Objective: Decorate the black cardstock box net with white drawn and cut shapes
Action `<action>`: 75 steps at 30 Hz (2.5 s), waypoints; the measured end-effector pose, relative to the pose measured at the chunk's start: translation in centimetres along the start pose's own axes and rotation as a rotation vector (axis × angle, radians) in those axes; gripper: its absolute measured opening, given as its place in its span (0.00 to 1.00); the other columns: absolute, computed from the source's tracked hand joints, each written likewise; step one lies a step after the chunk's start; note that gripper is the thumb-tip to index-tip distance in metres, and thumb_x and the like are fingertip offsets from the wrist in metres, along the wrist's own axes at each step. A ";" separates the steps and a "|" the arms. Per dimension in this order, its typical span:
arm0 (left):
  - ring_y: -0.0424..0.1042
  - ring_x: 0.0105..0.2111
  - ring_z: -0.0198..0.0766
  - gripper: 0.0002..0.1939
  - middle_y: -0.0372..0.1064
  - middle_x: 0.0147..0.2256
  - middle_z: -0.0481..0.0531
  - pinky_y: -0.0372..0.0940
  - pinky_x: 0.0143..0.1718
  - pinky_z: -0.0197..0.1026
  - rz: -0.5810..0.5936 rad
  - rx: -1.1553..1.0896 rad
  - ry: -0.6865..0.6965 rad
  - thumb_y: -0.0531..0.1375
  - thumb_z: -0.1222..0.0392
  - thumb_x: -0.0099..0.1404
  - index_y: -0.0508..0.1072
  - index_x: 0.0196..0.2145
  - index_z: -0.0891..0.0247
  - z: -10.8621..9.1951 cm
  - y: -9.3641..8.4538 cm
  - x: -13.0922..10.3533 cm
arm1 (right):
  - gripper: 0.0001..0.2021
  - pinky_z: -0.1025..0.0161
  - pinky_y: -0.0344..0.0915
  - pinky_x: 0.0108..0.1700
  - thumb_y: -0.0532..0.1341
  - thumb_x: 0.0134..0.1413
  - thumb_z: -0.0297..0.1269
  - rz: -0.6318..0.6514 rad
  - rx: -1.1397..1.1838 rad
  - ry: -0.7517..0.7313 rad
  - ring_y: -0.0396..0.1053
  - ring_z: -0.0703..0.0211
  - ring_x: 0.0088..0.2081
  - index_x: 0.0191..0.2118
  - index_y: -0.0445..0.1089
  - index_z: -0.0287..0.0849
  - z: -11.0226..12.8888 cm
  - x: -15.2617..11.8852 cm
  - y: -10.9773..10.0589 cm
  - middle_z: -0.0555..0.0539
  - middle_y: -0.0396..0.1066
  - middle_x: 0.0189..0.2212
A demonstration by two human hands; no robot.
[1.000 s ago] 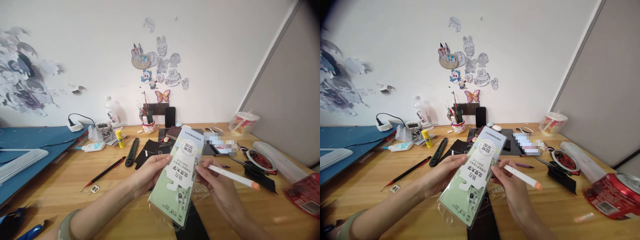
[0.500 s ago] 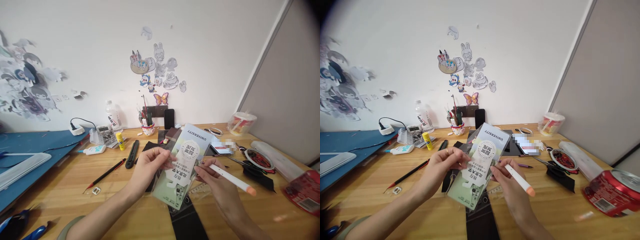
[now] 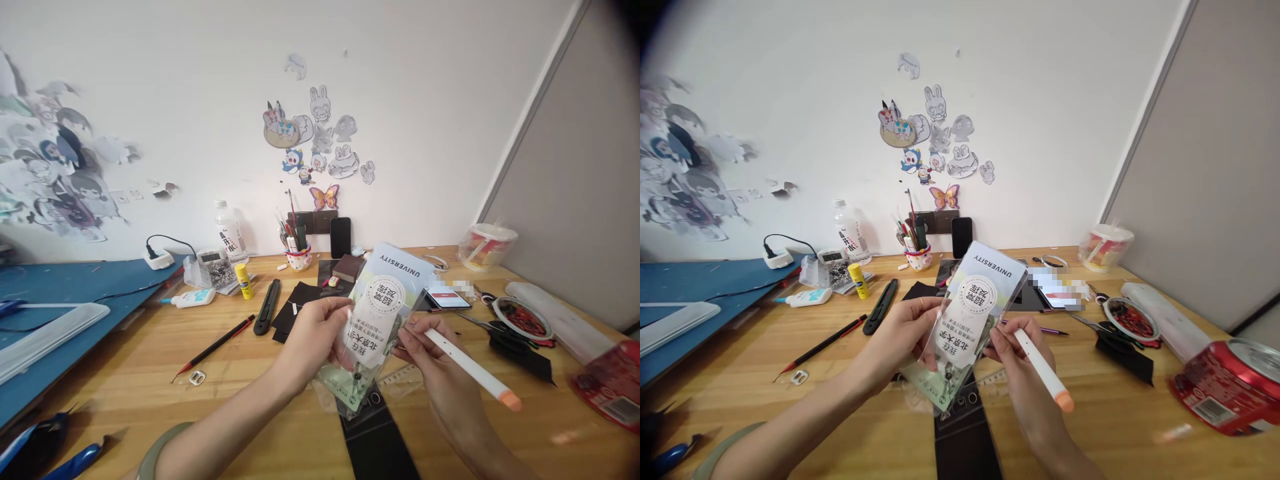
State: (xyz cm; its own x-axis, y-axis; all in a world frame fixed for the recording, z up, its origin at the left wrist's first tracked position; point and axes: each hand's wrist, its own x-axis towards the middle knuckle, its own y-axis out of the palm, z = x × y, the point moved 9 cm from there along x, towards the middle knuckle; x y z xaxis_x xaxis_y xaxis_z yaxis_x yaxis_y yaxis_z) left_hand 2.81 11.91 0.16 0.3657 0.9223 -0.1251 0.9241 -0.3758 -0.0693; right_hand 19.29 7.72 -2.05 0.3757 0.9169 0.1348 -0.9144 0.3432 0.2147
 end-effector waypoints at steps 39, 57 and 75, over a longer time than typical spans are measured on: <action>0.71 0.43 0.47 0.16 0.70 0.46 0.58 0.69 0.39 0.36 0.199 -0.509 0.150 0.64 0.72 0.52 0.71 0.39 0.66 -2.4 -1.0 1.0 | 0.13 0.70 0.72 0.29 0.71 0.33 0.31 -0.176 0.305 -0.063 0.70 0.66 0.25 0.27 0.67 0.45 1.1 2.9 -3.4 0.56 0.72 0.23; 0.73 0.39 0.40 0.18 0.69 0.46 0.56 0.66 0.37 0.34 0.062 -0.273 0.225 0.63 0.71 0.52 0.70 0.42 0.66 -2.8 -1.4 1.1 | 0.16 0.74 0.72 0.29 0.72 0.32 0.34 -0.202 0.265 -0.091 0.70 0.68 0.24 0.28 0.65 0.44 1.6 1.9 -2.9 0.56 0.73 0.21; 0.73 0.32 0.40 0.18 0.75 0.33 0.53 0.66 0.34 0.39 -0.037 -0.250 0.244 0.64 0.64 0.53 0.70 0.44 0.63 -2.3 -0.3 2.1 | 0.13 0.72 0.72 0.30 0.69 0.39 0.36 -0.099 0.135 -0.001 0.71 0.68 0.27 0.29 0.64 0.44 0.5 0.9 -1.4 0.57 0.72 0.25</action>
State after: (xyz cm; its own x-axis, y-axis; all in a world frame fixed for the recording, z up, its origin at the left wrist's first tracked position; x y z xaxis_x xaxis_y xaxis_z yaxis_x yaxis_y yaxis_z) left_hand 3.53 14.12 2.16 0.3196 0.9406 0.1150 0.9248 -0.3361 0.1785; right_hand 20.99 7.96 -1.78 0.4635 0.8796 0.1071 -0.8441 0.4016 0.3553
